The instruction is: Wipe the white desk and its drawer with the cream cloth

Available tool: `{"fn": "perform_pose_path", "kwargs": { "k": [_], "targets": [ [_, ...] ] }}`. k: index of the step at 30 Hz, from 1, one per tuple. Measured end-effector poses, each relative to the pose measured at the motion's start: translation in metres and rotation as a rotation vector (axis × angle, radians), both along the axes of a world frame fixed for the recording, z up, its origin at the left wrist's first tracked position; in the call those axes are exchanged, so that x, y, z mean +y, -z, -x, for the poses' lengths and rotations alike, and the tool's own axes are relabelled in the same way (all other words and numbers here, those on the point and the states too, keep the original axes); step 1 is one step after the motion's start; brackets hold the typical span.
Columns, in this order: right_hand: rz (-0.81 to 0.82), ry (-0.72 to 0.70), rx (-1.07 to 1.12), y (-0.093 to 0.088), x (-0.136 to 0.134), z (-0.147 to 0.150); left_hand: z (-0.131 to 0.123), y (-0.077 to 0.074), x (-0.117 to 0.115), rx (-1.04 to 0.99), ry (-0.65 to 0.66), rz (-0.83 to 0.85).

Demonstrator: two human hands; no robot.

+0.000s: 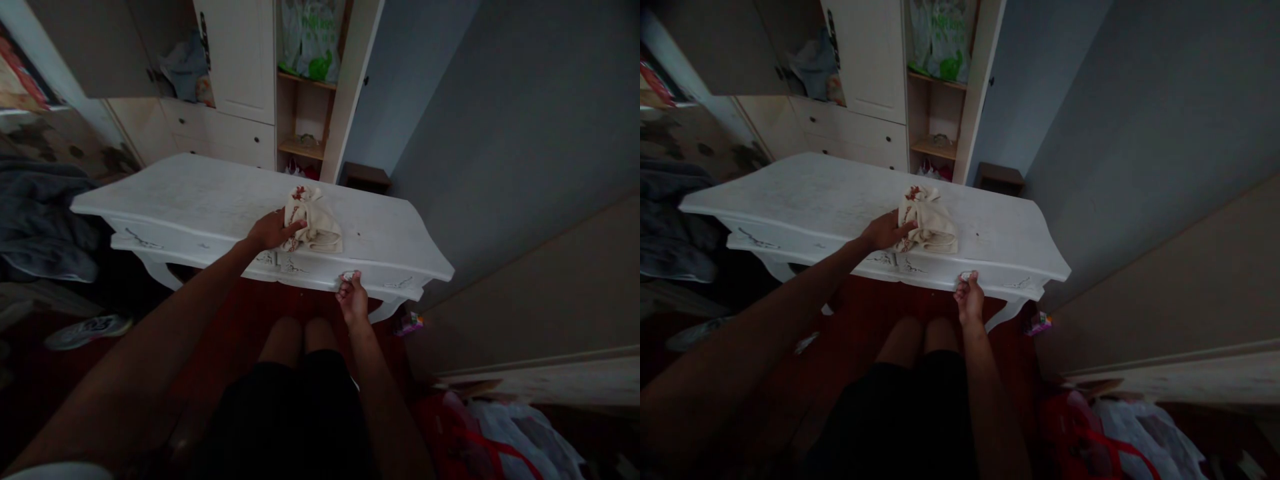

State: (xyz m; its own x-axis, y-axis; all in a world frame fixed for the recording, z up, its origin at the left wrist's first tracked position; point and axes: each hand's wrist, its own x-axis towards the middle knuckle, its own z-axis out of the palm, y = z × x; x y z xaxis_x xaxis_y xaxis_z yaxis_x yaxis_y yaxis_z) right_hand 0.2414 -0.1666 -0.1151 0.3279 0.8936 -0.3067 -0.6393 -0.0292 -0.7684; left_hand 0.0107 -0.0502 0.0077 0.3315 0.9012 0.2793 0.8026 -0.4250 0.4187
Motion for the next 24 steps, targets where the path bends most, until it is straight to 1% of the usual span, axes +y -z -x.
{"fn": "perform_pose_path", "kwargs": {
  "k": [3,7,11,14,17,22,24],
  "targets": [
    [0.024,0.008,0.011,-0.002,0.007,0.002,0.001,0.001,0.0,0.003,0.012,-0.014],
    [0.051,-0.012,0.045,-0.001,0.007,0.003,0.002,0.002,0.001,-0.001,0.017,-0.02],
    [0.113,-0.074,0.071,0.0,0.002,-0.005,0.003,0.002,0.0,-0.026,0.023,-0.016],
    [0.118,-0.098,0.045,0.0,0.001,-0.012,0.003,0.001,-0.001,-0.039,0.034,-0.011],
    [0.1,-0.078,-0.007,-0.002,0.003,-0.013,0.002,0.001,-0.001,-0.033,0.03,-0.01],
    [0.079,0.012,-0.092,-0.003,0.005,-0.002,0.002,0.001,0.0,-0.009,0.046,-0.016],
    [0.089,0.026,-0.106,-0.003,0.004,-0.001,0.004,0.001,0.0,-0.015,0.036,-0.001]
  ]
}}
